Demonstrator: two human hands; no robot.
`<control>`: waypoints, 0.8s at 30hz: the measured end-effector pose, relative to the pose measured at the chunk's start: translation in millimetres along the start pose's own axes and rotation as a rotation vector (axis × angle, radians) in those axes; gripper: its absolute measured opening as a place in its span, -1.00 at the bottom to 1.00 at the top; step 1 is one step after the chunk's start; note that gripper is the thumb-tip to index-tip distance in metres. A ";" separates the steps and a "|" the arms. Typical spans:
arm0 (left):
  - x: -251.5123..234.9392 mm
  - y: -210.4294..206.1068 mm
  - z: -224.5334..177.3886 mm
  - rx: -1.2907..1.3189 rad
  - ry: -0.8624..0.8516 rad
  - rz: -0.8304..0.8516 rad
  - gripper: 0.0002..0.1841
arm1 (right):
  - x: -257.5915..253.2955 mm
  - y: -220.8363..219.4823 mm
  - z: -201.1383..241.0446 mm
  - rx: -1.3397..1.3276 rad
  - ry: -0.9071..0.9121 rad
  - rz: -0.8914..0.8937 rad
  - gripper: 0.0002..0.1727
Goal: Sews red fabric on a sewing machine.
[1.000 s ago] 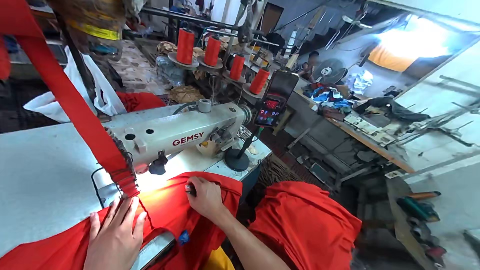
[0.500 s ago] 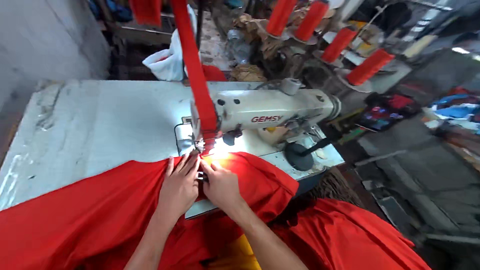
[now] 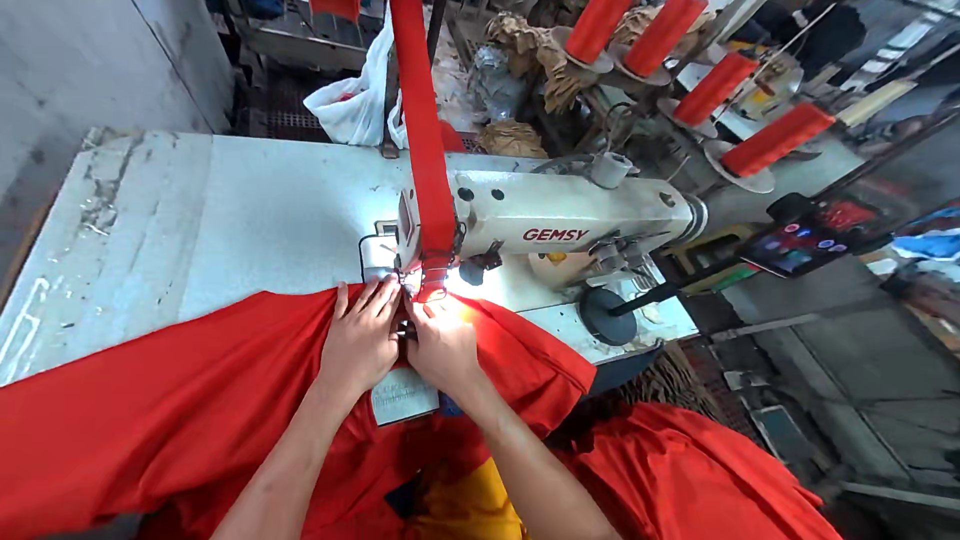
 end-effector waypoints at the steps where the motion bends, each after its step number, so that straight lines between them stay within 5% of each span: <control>1: -4.8 -1.2 3.1 0.010 -0.004 0.009 -0.47 | 1.1 1.6 -0.6 -0.013 -0.001 0.012 -0.59; 5: -29.9 -8.3 23.0 0.081 0.006 0.001 -0.53 | 10.3 17.1 1.5 -0.073 -0.067 0.124 -0.47; 8: -34.5 -1.4 15.8 0.074 0.034 -0.122 -0.63 | 8.0 15.5 -1.2 -0.119 -0.064 0.048 -0.61; 13: 0.5 25.6 -30.9 0.518 0.495 -0.242 -0.69 | -4.2 6.8 -27.6 -0.260 -0.103 0.054 -0.68; 19: 36.8 15.3 -23.9 0.205 0.160 -0.288 -0.65 | 6.5 4.1 -55.3 -0.338 0.162 -0.086 -0.66; 24: 33.0 10.7 -33.2 -0.010 0.081 -0.154 -0.56 | 6.6 4.5 -46.8 -0.227 0.238 -0.103 -0.54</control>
Point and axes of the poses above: each hand's wrist, its own x-axis away from the middle knuckle, its own y-axis out of the back of the hand, z = x × y, the point moved 2 cm from there along -x, towards the middle knuckle, and after that the axes turned 15 degrees about -z, right-handed, at the moved point
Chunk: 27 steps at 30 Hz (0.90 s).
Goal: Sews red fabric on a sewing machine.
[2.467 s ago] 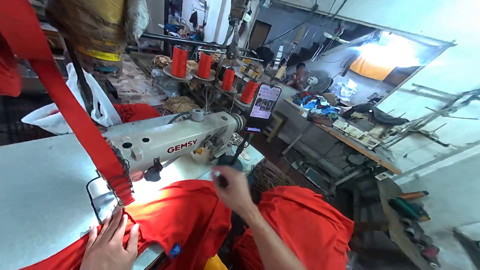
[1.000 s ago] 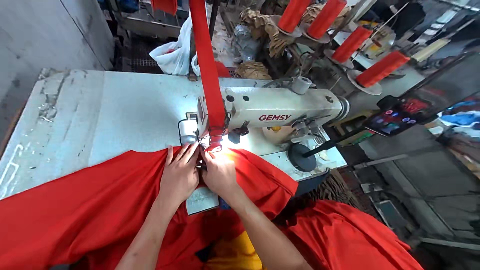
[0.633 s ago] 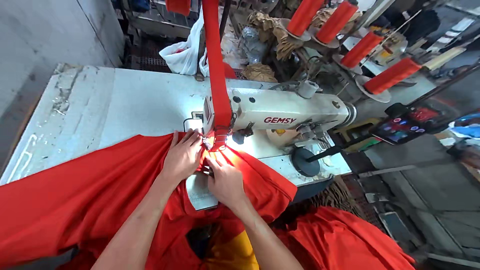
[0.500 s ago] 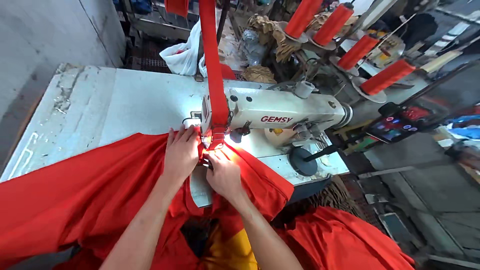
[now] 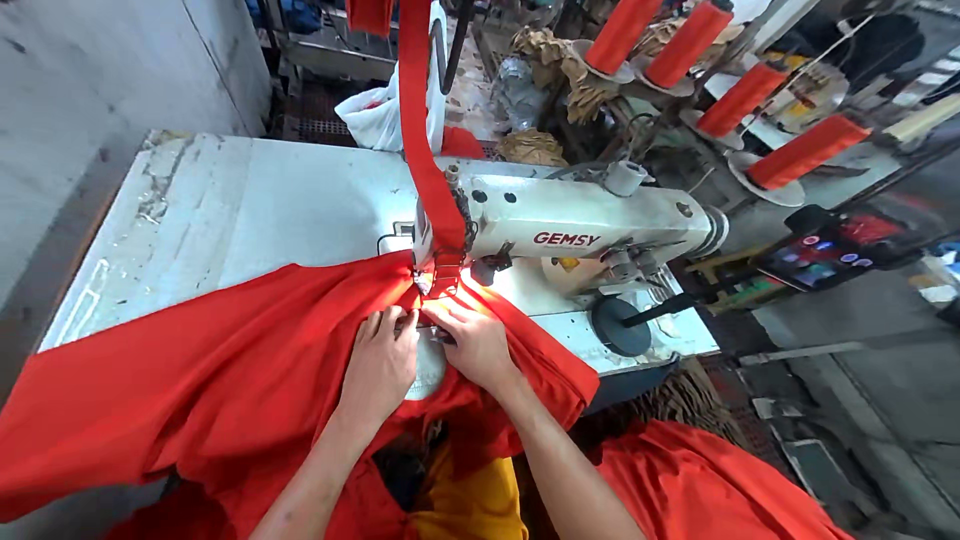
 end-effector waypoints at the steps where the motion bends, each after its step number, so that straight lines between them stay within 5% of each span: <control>1: -1.1 -0.1 -0.4 -0.029 0.008 0.015 -0.56 | -1.3 -0.6 0.6 0.013 0.004 0.001 -0.54; 7: -18.9 -12.1 6.6 -0.086 0.027 -0.060 -0.66 | -15.3 -14.3 -1.7 0.019 -0.009 -0.044 -0.73; 11: -41.4 -21.0 14.6 -0.093 0.003 -0.047 -0.72 | -37.7 -1.6 8.3 -0.075 -0.243 0.259 -0.70; 13: -51.6 -24.4 23.5 -0.062 0.012 -0.018 -0.70 | -37.0 0.7 16.4 -0.019 -0.269 0.273 -0.68; 21: -21.5 -4.2 24.0 -0.018 -0.041 0.064 -0.58 | -8.5 -19.4 12.8 0.117 -0.003 -0.157 -0.66; 27: -17.4 5.7 9.8 0.001 0.005 0.179 -0.55 | -36.9 -12.2 -26.2 -0.044 0.062 0.016 -0.77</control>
Point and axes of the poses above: each hand's wrist, its own x-axis away from the middle knuckle, its own y-axis out of the back of the hand, z = x × y, the point moved 2 cm from there along -x, towards the middle knuckle, and after that the axes turned 15 degrees about -z, right-handed, at the moved point
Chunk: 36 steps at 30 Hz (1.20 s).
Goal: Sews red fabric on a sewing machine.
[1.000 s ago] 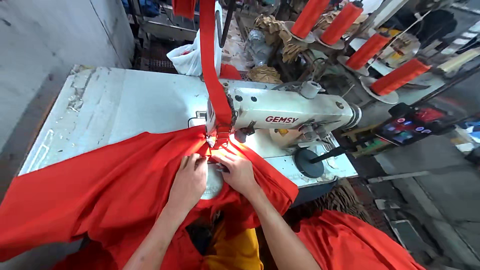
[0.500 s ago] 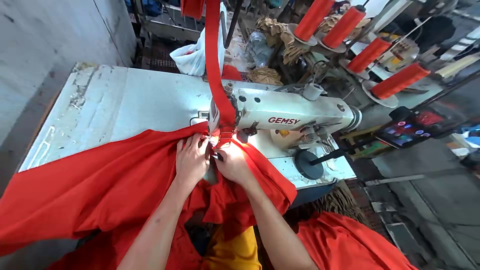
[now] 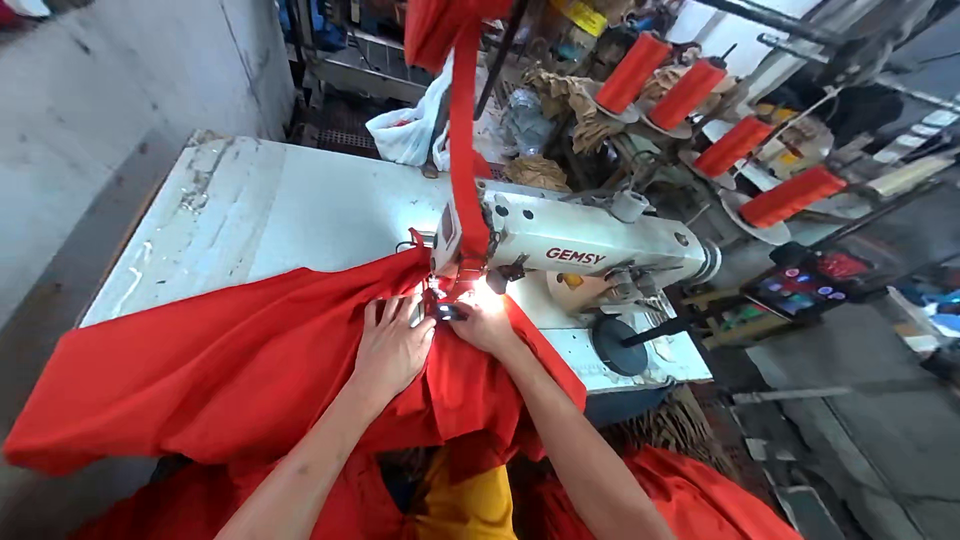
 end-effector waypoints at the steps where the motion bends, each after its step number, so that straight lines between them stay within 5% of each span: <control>1: -1.3 0.4 -1.2 0.007 0.007 0.011 -0.57 | -2.9 5.8 4.6 0.029 -0.045 0.035 -0.74; 4: -3.8 1.0 -2.5 0.020 0.025 0.039 -0.59 | -3.0 27.4 44.3 0.086 -0.312 0.234 -0.68; 7: -6.7 6.3 -4.7 0.032 0.052 0.112 -0.59 | 24.3 26.6 87.5 -0.073 -0.537 0.169 -0.57; 9: -8.5 6.9 -3.5 0.017 0.056 0.161 -0.58 | 34.8 15.9 98.5 0.064 -0.585 0.153 -0.47; 13: -11.8 4.6 3.7 0.041 0.055 0.186 -0.59 | 29.8 3.2 84.1 0.263 -0.433 0.107 -0.47; 18: -16.1 -0.5 8.2 0.075 0.017 0.076 -0.64 | 24.5 1.5 54.9 0.173 -0.133 -0.007 -0.47; 21: -20.3 -4.3 -0.1 0.074 0.032 -0.031 -0.66 | 16.6 -2.4 33.2 0.144 -0.007 -0.049 -0.67; 27: -20.3 2.0 -30.1 0.040 0.385 -0.055 -0.59 | 14.9 -5.5 30.2 0.154 0.021 0.042 -0.59; 31: -15.8 0.3 -7.6 0.066 0.312 -0.084 -0.63 | 32.3 3.9 42.4 0.073 0.054 -0.089 -0.58; 36: -18.2 -2.5 -4.4 0.050 0.193 -0.077 -0.66 | 33.2 9.3 50.5 0.164 -0.057 -0.031 -0.41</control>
Point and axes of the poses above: each hand's wrist, its own x-axis away from the middle knuckle, its own y-axis out of the back of the hand, z = x × y, the point moved 2 cm from there along -x, towards the middle knuckle, and after that the axes turned 15 degrees about -z, right-handed, at the moved point
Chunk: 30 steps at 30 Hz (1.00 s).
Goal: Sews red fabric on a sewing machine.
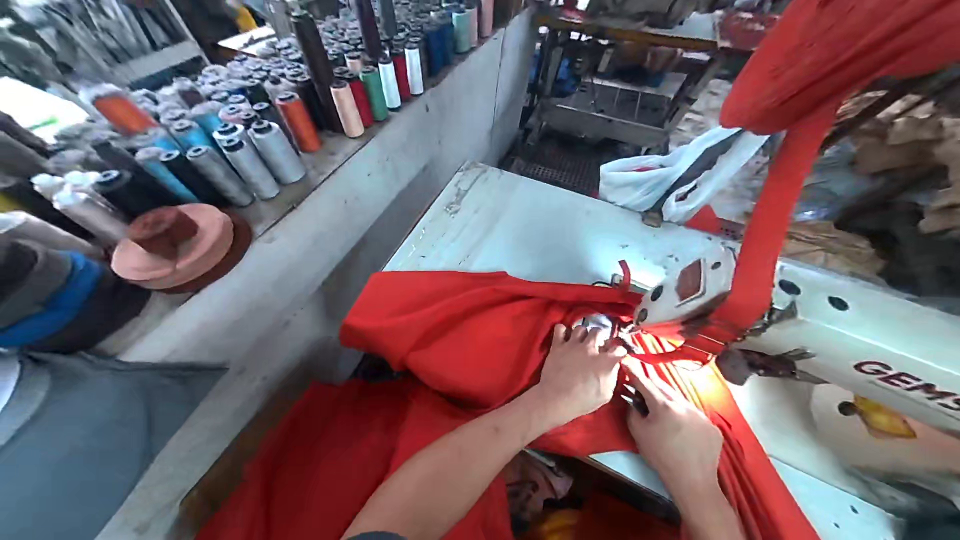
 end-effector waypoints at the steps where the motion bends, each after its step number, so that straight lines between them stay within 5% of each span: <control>1: -1.8 0.3 1.5 -0.002 -0.020 0.011 -0.66 | -1.7 -0.9 1.2 0.011 -0.004 0.008 -0.41; 6: -29.0 1.0 29.9 0.128 -0.228 -0.026 -0.66 | -16.6 -9.9 13.0 0.098 -0.008 0.061 -0.69; 10: -69.5 -7.3 55.7 0.171 -0.384 0.001 -0.65 | -30.0 -4.5 35.7 0.170 -0.122 0.288 -0.56; 17: -83.7 12.2 38.9 0.061 -0.141 0.101 -0.62 | -22.3 -1.7 39.1 0.149 -0.113 0.146 -0.68; 20: -46.7 19.8 26.9 0.374 0.010 -0.026 -0.69 | -17.9 0.6 32.5 0.106 -0.118 0.139 -0.63; 27: -54.2 -1.4 60.8 0.162 -0.136 0.057 -0.61 | -26.2 -0.5 -24.6 0.050 -0.068 0.127 -0.70; 30: -79.7 -6.1 65.8 0.155 -0.145 -0.014 -0.58 | -43.1 -1.2 -68.4 0.015 -0.237 0.128 -0.47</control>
Point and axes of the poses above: each hand's wrist, its own x-axis away from the middle knuckle, its own y-axis out of the back of the hand, z = x × y, the point moved 2 cm from there along -x, towards the middle knuckle, and after that the axes turned 15 degrees about -z, right-handed, at the moved point
